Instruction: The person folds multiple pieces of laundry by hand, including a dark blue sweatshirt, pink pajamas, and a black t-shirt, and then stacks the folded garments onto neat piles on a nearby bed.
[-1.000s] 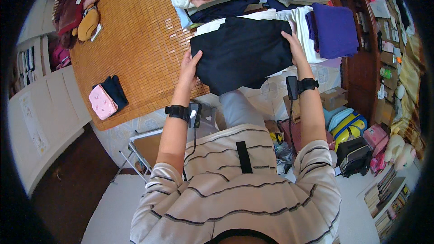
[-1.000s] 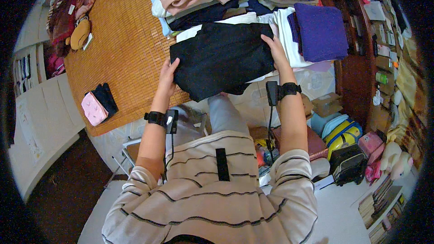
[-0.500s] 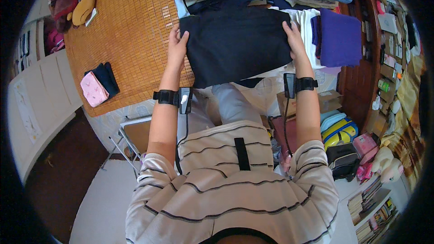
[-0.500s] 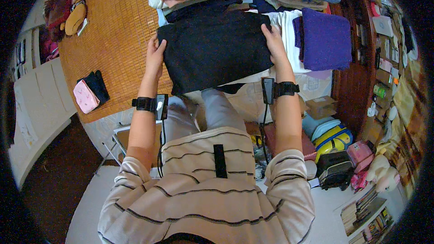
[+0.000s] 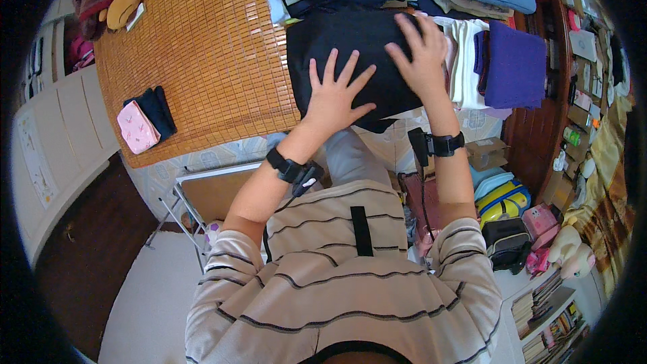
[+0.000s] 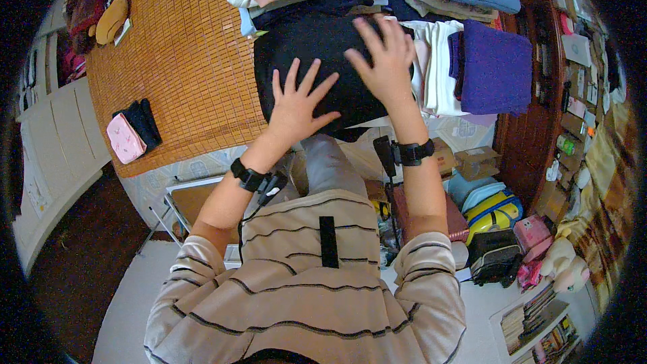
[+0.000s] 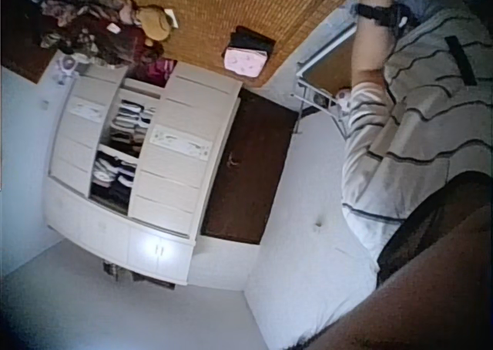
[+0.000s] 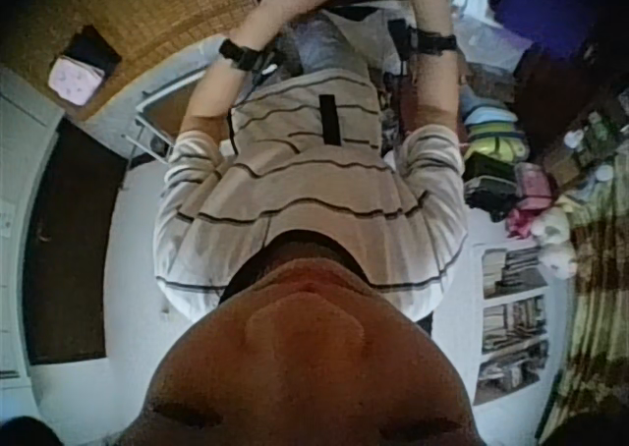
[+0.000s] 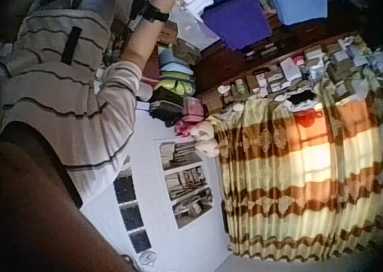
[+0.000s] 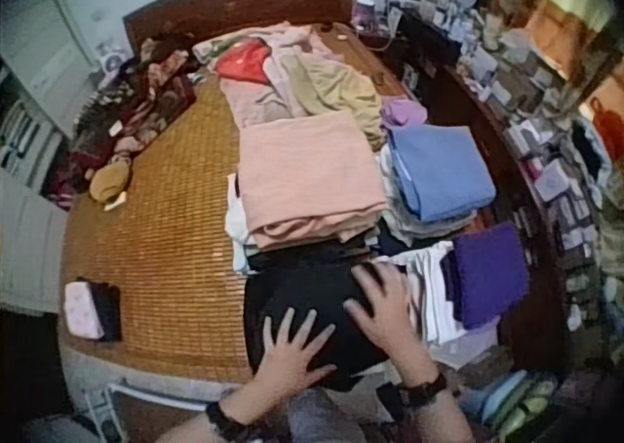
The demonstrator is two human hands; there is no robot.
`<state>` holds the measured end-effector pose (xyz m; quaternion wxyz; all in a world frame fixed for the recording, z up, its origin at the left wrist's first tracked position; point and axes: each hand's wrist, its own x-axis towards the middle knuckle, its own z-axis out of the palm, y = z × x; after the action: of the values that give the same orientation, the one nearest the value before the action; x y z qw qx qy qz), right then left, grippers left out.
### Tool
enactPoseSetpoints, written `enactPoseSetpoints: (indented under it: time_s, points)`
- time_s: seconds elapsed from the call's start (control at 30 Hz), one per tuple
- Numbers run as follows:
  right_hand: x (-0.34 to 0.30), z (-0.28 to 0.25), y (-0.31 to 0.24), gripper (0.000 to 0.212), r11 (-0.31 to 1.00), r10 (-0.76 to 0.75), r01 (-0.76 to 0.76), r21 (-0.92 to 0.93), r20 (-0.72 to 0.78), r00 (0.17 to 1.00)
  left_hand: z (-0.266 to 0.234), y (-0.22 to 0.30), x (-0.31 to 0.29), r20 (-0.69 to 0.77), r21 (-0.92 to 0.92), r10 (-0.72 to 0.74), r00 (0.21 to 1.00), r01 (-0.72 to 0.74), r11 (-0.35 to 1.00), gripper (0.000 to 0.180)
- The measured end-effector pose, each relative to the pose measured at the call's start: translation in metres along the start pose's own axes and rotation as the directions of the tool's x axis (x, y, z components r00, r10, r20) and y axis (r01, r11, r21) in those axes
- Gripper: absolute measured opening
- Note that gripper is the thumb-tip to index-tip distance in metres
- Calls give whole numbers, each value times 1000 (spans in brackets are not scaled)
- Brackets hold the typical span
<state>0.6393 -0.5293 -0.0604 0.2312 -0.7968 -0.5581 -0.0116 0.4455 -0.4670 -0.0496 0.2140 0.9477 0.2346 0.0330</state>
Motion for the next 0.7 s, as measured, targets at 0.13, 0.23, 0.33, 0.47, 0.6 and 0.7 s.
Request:
enactPoseSetpoints:
  time_s: [0.13,0.23,0.33,0.47,0.6,0.7]
  points:
    - [-5,23,-3,73,990,-65,90,-105,219,973,28,-10,-4,36,68,36,999,-39,997,67]
    - [0,29,1,83,993,-13,45,-106,286,958,32,-11,-3,7,60,31,1000,-31,998,67]
    - [2,34,1,82,995,-21,48,-91,283,959,35,-16,-3,3,54,36,999,-36,998,66]
    - [2,33,-2,87,996,29,-2,-93,289,957,33,-13,-7,0,65,33,999,-33,997,66]
    - [14,27,-14,96,980,158,-77,-182,489,858,27,-16,-14,90,101,31,995,-40,994,63]
    - [23,7,-22,97,970,221,-136,-202,499,838,17,-17,-21,152,101,99,983,-115,988,61]
